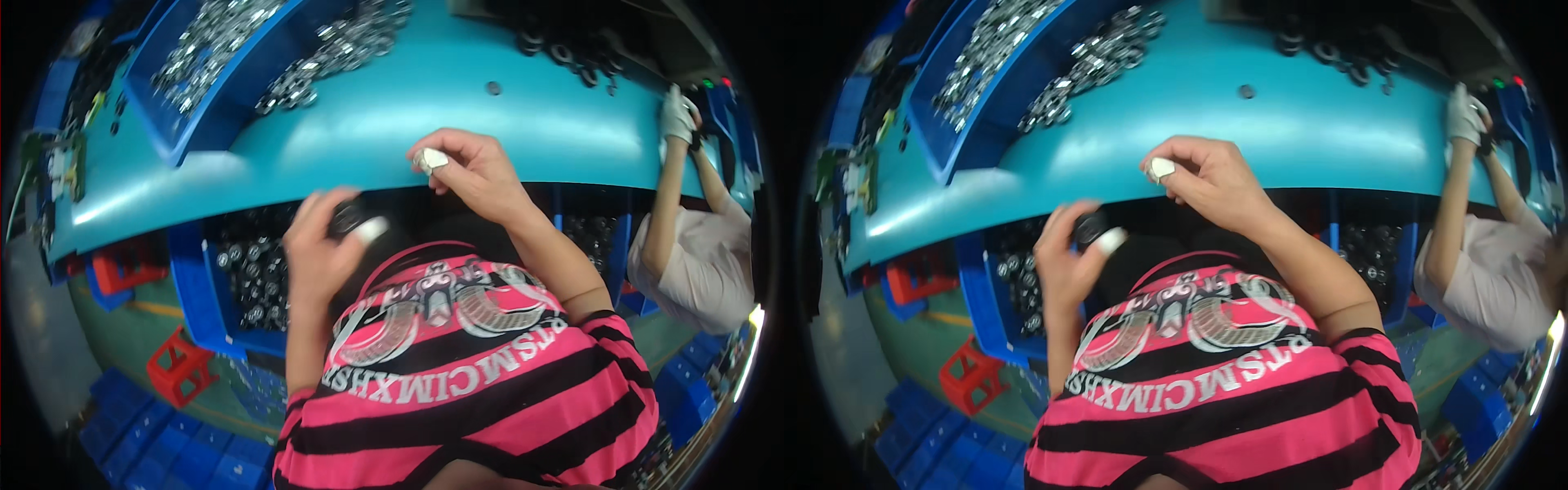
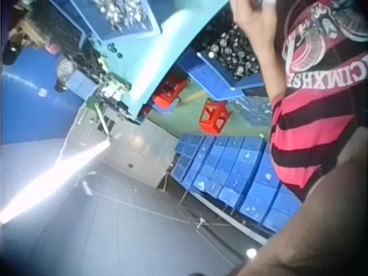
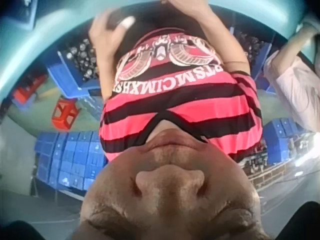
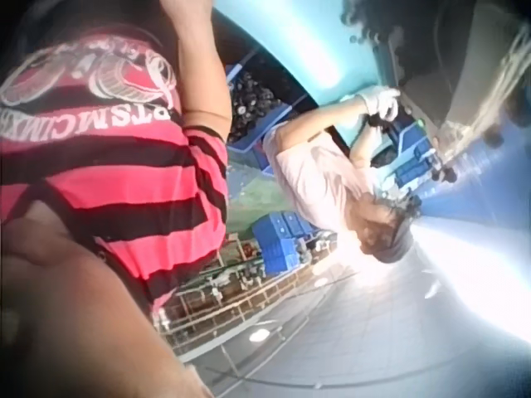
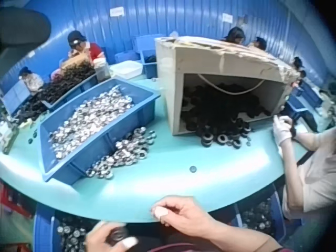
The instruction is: Assembling small black and white plastic components together at an industrial workbench.
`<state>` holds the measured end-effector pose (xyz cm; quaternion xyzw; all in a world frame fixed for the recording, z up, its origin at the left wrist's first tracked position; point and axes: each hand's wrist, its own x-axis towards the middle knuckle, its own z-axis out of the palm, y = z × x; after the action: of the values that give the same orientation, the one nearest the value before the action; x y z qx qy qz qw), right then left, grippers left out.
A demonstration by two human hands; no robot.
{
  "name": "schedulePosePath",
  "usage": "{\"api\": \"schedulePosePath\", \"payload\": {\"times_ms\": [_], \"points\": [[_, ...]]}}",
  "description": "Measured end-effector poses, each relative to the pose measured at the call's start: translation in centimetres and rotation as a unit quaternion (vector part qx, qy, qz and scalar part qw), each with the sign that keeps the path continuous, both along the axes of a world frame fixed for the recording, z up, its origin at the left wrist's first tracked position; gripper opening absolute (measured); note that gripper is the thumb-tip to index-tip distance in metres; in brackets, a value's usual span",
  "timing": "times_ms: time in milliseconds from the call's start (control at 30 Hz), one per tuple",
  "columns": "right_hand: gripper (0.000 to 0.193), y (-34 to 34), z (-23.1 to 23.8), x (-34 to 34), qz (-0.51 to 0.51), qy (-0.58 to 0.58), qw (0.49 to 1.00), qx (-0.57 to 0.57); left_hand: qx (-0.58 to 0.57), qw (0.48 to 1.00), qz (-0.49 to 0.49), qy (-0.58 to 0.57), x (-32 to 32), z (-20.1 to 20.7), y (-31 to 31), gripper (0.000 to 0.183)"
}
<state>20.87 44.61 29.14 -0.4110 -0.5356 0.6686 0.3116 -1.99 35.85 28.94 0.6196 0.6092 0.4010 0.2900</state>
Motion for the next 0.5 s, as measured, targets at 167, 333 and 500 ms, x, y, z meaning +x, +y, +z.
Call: {"api": "schedulePosePath", "payload": {"times_ms": [167,333,500], "points": [[0.021,9.3,2.3,14.7,-0.166,-0.250,0.899,0.320,-0.170,0.904,0.131,0.369,-7.6,-2.0,-7.0,0.035],[0.042,16.0,1.9,19.5,-0.212,-0.484,0.759,0.380,-0.182,0.910,0.159,0.337,-8.5,-1.0,-9.5,0.034],[0.048,17.9,0.0,19.0,-0.209,-0.598,0.632,0.446,-0.041,0.979,0.015,0.200,-0.2,3.3,-2.4,0.031]]}}
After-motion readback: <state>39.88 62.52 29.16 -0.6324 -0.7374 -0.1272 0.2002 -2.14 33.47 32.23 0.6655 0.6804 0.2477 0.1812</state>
